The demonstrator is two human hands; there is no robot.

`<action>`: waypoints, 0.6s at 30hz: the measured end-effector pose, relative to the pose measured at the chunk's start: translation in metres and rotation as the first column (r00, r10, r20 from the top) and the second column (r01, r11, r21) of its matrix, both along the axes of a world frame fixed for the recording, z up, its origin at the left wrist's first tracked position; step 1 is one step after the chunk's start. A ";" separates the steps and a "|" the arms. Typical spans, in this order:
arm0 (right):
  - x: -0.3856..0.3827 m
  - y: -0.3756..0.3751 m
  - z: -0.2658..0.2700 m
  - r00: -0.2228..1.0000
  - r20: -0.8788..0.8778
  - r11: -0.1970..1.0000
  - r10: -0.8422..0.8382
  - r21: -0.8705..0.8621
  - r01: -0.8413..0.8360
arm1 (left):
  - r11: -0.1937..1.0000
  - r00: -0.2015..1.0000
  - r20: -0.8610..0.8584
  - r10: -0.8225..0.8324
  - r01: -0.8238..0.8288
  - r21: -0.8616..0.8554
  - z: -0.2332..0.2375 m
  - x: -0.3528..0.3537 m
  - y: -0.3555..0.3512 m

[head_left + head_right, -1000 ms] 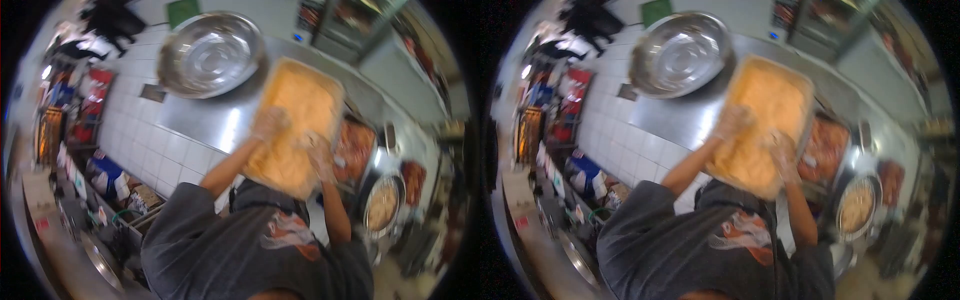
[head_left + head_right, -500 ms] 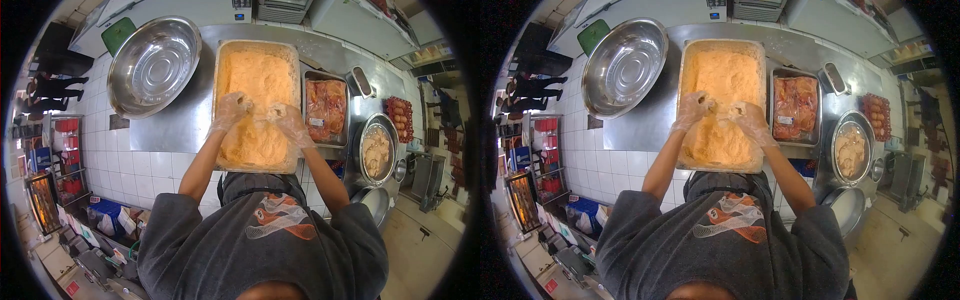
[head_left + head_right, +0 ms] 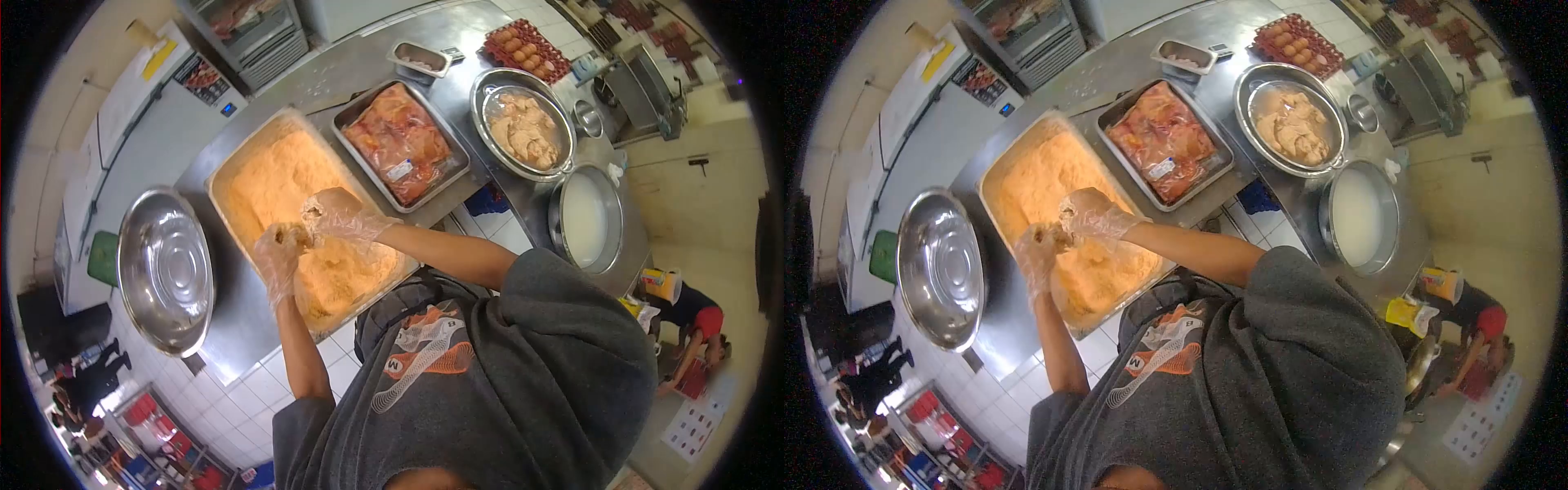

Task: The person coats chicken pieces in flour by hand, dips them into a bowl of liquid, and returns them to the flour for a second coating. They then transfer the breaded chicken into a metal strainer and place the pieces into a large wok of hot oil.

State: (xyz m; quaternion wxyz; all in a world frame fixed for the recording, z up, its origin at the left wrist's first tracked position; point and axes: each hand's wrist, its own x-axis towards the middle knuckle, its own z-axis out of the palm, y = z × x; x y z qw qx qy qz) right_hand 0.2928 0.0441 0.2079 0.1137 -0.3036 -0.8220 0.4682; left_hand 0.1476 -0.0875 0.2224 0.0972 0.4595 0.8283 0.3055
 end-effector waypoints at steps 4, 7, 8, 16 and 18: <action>0.073 0.039 0.075 0.980 -0.189 0.987 -0.058 -0.156 0.028 | 0.995 0.984 0.157 0.090 -0.083 -0.050 0.045 0.020 0.035; 0.134 0.080 0.093 0.947 -0.236 0.960 -0.220 -0.224 0.167 | 0.999 0.999 0.034 0.036 -0.036 0.010 0.083 0.065 0.079; 0.159 0.097 0.096 0.941 -0.238 0.968 -0.240 -0.125 0.216 | 0.998 0.999 0.005 0.041 -0.041 0.047 0.083 0.080 0.097; 0.394 0.213 0.036 0.829 -0.274 0.548 -0.487 0.644 0.534 | 0.955 0.958 0.074 -0.276 0.264 0.137 0.087 0.277 0.289; 0.447 0.232 -0.003 0.773 -0.323 0.510 -0.546 0.603 0.613 | 0.902 0.881 0.226 -0.415 0.367 0.226 0.076 0.333 0.333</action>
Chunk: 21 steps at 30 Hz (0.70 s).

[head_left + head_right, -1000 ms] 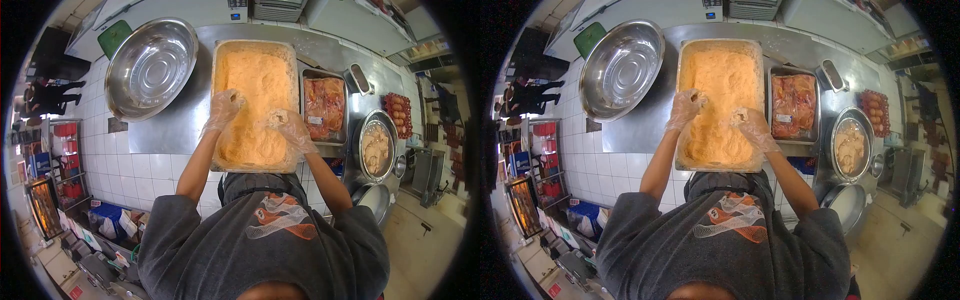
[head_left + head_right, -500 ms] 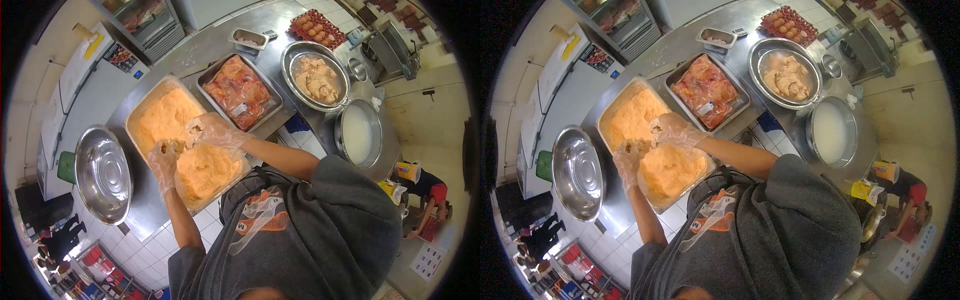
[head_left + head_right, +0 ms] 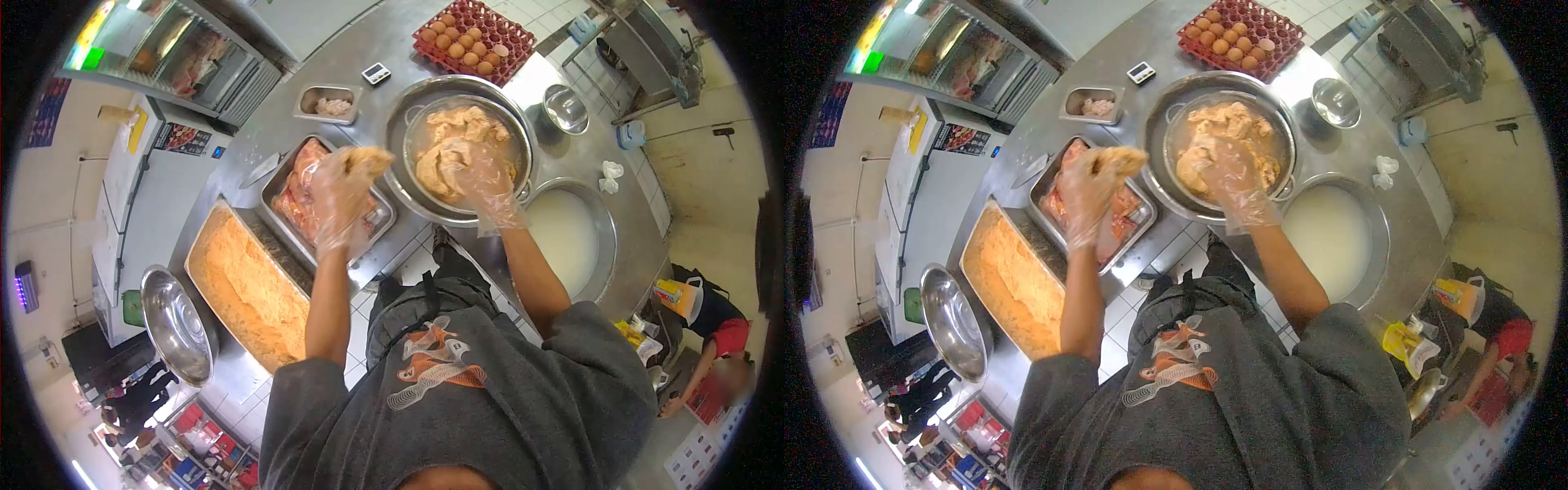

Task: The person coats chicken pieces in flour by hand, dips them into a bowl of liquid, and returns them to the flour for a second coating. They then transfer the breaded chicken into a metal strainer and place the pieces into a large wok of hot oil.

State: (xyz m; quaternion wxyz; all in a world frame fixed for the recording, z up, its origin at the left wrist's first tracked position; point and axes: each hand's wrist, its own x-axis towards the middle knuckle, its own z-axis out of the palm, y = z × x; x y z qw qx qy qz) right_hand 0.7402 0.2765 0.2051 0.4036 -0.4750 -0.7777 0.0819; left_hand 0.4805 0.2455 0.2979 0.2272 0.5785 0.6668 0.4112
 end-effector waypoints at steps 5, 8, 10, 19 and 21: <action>0.061 0.039 -0.003 0.988 0.036 0.904 -0.152 -0.400 0.154 | 0.989 0.992 -0.125 -0.025 0.043 0.142 -0.084 0.101 0.088; 0.062 0.037 -0.043 0.968 -0.078 0.922 -0.238 -0.333 0.199 | 0.951 0.983 -0.175 -0.062 0.111 0.287 -0.153 0.129 0.110; 0.061 0.024 -0.054 0.964 -0.075 0.918 -0.256 -0.332 0.218 | 0.963 0.959 -0.182 -0.218 0.242 0.120 -0.181 0.131 0.101; 0.077 0.036 -0.039 0.993 0.099 0.985 -0.062 -0.157 0.077 | 0.960 0.875 -0.416 -0.248 0.279 0.015 -0.155 0.127 0.067; 0.057 0.073 -0.047 0.971 0.225 0.971 -0.086 -0.198 0.132 | 0.959 0.746 -0.640 -0.184 0.278 0.049 -0.170 0.142 0.082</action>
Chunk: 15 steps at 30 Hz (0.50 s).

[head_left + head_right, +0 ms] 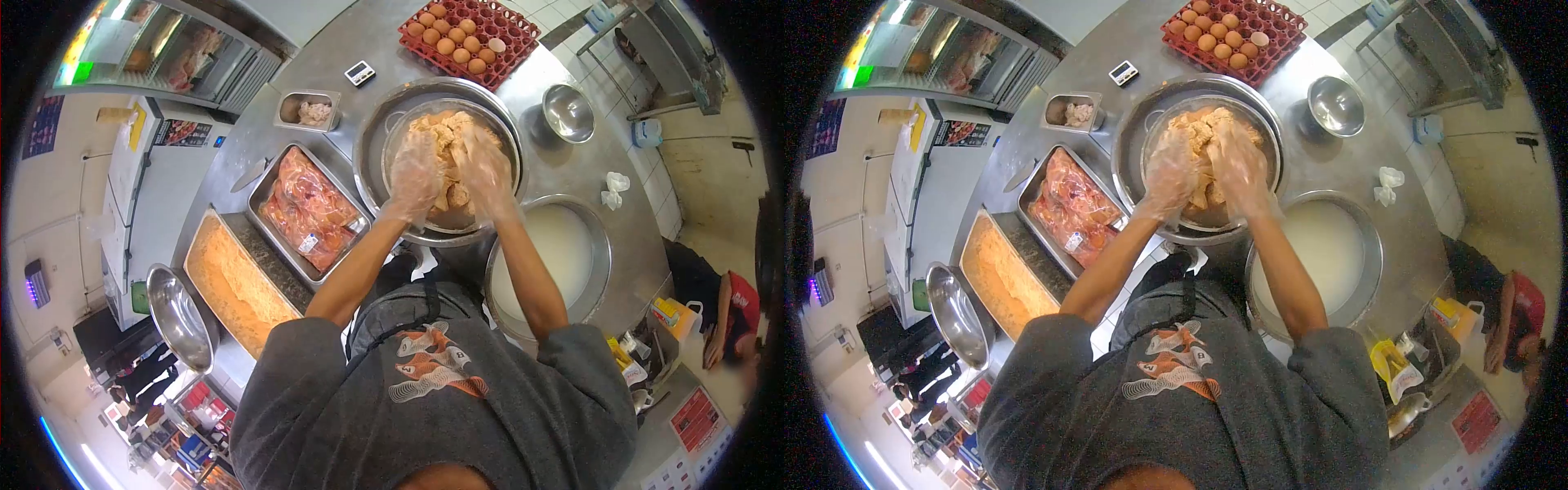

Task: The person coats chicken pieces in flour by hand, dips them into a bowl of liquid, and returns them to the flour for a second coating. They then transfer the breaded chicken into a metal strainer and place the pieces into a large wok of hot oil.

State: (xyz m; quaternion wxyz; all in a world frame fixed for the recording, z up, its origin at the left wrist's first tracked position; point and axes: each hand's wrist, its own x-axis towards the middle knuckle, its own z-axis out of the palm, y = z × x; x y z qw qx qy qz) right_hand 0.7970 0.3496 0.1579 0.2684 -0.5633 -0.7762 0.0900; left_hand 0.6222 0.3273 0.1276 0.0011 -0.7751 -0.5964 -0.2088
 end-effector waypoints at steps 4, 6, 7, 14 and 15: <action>-0.017 0.053 -0.062 0.997 0.078 0.998 -0.004 0.062 -0.001 | 0.984 0.992 0.047 -0.120 0.125 -0.126 -0.047 0.014 0.018; -0.015 0.058 -0.057 0.969 0.228 0.903 0.093 -0.429 0.014 | 0.981 0.992 0.047 -0.121 0.126 -0.148 -0.060 0.013 0.021; -0.014 0.057 -0.057 0.969 0.222 0.903 0.108 -0.429 -0.002 | 0.979 0.992 0.049 -0.119 0.125 -0.163 -0.066 0.013 0.019; -0.023 0.057 -0.099 0.910 0.376 0.928 0.176 -0.372 -0.025 | 0.863 0.992 0.118 -0.049 0.101 -0.495 -0.042 0.018 0.013; -0.022 0.058 -0.111 0.917 0.353 0.930 0.189 -0.364 -0.052 | 0.873 0.989 0.144 -0.035 0.101 -0.478 -0.049 0.017 0.013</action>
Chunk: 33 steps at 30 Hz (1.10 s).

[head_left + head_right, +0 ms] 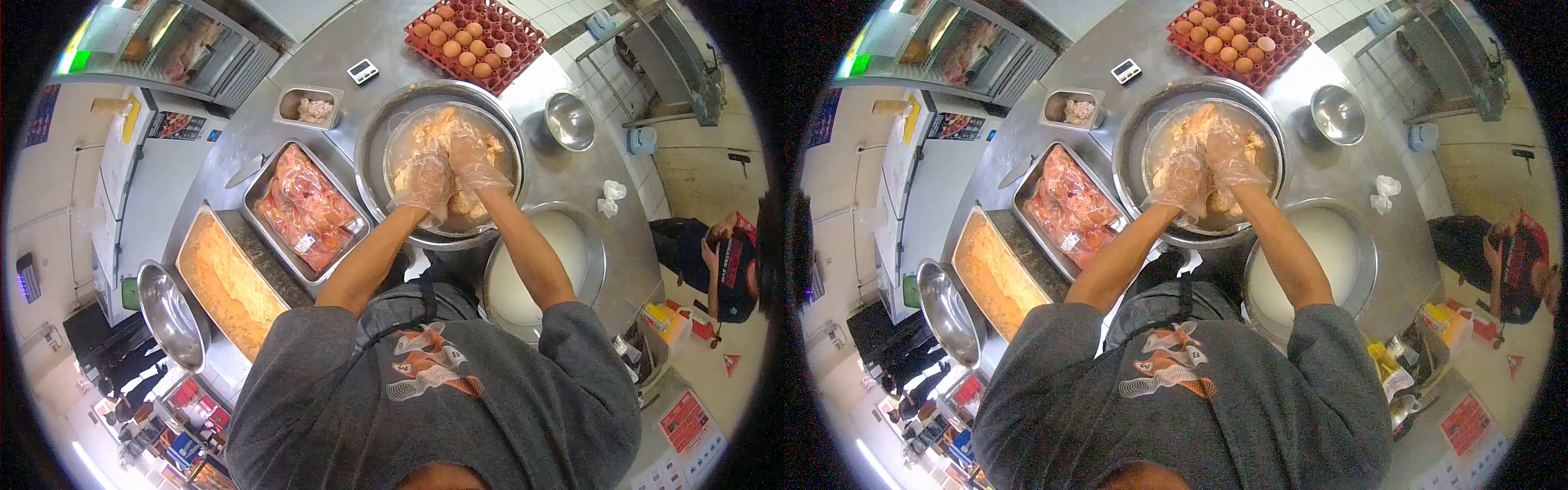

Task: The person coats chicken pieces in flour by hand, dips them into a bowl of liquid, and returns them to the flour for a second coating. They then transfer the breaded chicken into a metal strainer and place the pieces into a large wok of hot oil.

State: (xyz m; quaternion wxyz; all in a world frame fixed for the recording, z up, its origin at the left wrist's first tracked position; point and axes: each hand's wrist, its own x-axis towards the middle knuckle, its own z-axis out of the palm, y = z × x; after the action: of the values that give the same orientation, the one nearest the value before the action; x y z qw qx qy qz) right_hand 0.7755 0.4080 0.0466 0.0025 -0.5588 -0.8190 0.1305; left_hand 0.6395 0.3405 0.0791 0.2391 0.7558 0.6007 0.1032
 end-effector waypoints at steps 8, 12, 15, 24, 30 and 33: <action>0.016 0.017 0.005 0.987 -0.100 0.992 0.124 0.004 -0.124 | 0.991 0.996 -0.086 -0.035 0.023 -0.133 0.010 -0.004 0.014; 0.026 -0.014 0.077 0.993 -0.118 1.000 -0.019 0.015 0.021 | 0.995 0.992 -0.122 -0.034 0.021 -0.101 0.035 -0.010 0.003; 0.041 -0.045 0.087 0.967 -0.207 0.984 -0.149 0.068 0.167 | 0.996 0.995 -0.098 0.011 -0.019 -0.084 0.070 -0.016 -0.032; 0.049 -0.068 0.008 1.000 -0.019 0.999 -0.016 0.040 0.017 | 0.986 0.983 -0.085 0.165 -0.168 -0.020 0.031 -0.006 -0.072; 0.034 -0.061 0.062 0.947 -0.240 0.977 -0.212 -0.090 0.196 | 0.961 0.985 -0.024 0.172 -0.173 -0.215 0.051 -0.010 -0.052; 0.016 -0.053 0.048 0.980 -0.195 0.966 -0.039 0.243 0.087 | 0.984 0.988 -0.066 0.139 -0.145 -0.101 0.032 -0.011 -0.053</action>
State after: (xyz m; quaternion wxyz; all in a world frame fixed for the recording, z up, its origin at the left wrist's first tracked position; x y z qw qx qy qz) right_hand 0.7915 0.3545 0.0945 0.1546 -0.5650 -0.8067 0.0784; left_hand 0.6287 0.2873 0.1106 0.2529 0.7001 0.6645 0.0658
